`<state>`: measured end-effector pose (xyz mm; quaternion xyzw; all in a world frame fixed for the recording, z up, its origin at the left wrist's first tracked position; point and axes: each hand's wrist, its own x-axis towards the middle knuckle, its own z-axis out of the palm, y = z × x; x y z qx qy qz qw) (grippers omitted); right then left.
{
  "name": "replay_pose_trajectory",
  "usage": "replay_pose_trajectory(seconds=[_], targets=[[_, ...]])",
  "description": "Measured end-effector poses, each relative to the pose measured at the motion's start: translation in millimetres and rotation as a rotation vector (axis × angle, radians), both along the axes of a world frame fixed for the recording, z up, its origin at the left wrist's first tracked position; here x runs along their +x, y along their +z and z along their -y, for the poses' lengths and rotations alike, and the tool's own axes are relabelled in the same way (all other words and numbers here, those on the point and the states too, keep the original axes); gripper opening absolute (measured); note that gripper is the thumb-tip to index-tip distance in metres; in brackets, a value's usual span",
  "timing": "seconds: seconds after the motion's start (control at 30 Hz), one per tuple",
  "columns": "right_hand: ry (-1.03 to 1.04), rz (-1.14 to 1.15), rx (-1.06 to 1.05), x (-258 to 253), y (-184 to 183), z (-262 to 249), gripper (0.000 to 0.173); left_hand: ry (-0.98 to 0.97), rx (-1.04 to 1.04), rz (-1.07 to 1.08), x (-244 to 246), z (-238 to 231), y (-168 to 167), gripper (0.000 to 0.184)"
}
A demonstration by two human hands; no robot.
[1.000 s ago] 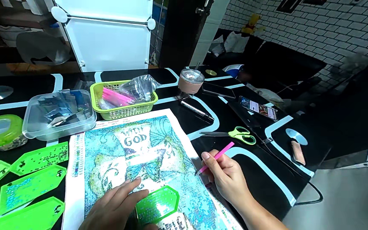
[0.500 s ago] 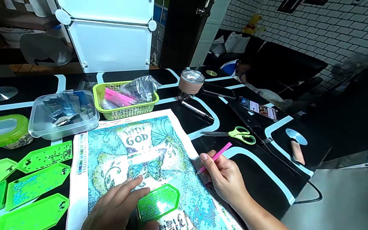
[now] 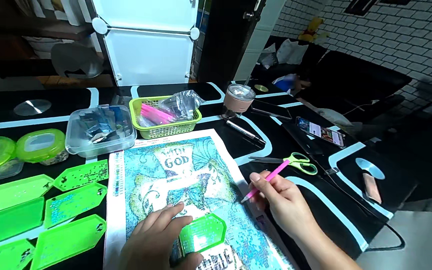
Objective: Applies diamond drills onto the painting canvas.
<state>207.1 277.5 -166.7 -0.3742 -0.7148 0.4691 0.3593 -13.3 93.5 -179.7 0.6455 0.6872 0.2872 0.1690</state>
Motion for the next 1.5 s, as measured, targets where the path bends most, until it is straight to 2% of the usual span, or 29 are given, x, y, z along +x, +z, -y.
replay_pose_trajectory(seconds=[0.13, 0.2, 0.63, 0.77, 0.93, 1.03, 1.2, 1.5], targets=[[0.358, -0.112, 0.209, -26.4, -8.8, 35.1, 0.029, 0.022, 0.038, -0.028, 2.5, -0.3, -4.2, 0.048], [0.432, -0.076, 0.305, -35.8, -15.0, 40.7, 0.031, 0.035, 0.081, -0.041, 3.2, -0.7, -7.6, 0.046], [0.447, 0.004, 0.439, -40.9, -24.9, 43.2, 0.033, 0.079, 0.143, -0.086, 7.3, -2.2, -12.9, 0.044], [0.461, -0.073, 0.348, -40.7, -21.3, 42.1, 0.031, 0.077, 0.118, -0.073, 7.6, -2.6, -9.7, 0.044], [0.373, -0.188, 0.094, -32.1, -12.3, 37.0, 0.026, 0.059, 0.081, -0.060, 6.9, -2.3, -6.3, 0.045], [0.196, -0.187, 0.021, -16.3, -3.7, 21.5, 0.026, 0.033, 0.028, -0.028, 4.8, -2.3, -3.1, 0.047], [-0.050, -0.142, 0.072, 12.5, -14.4, -9.0, 0.030, -0.017, -0.022, 0.023, 0.9, -1.9, 0.7, 0.049], [-0.024, -0.097, 0.189, 17.5, -30.1, -6.4, 0.027, -0.042, -0.057, 0.043, -3.1, -3.1, 4.2, 0.052]])
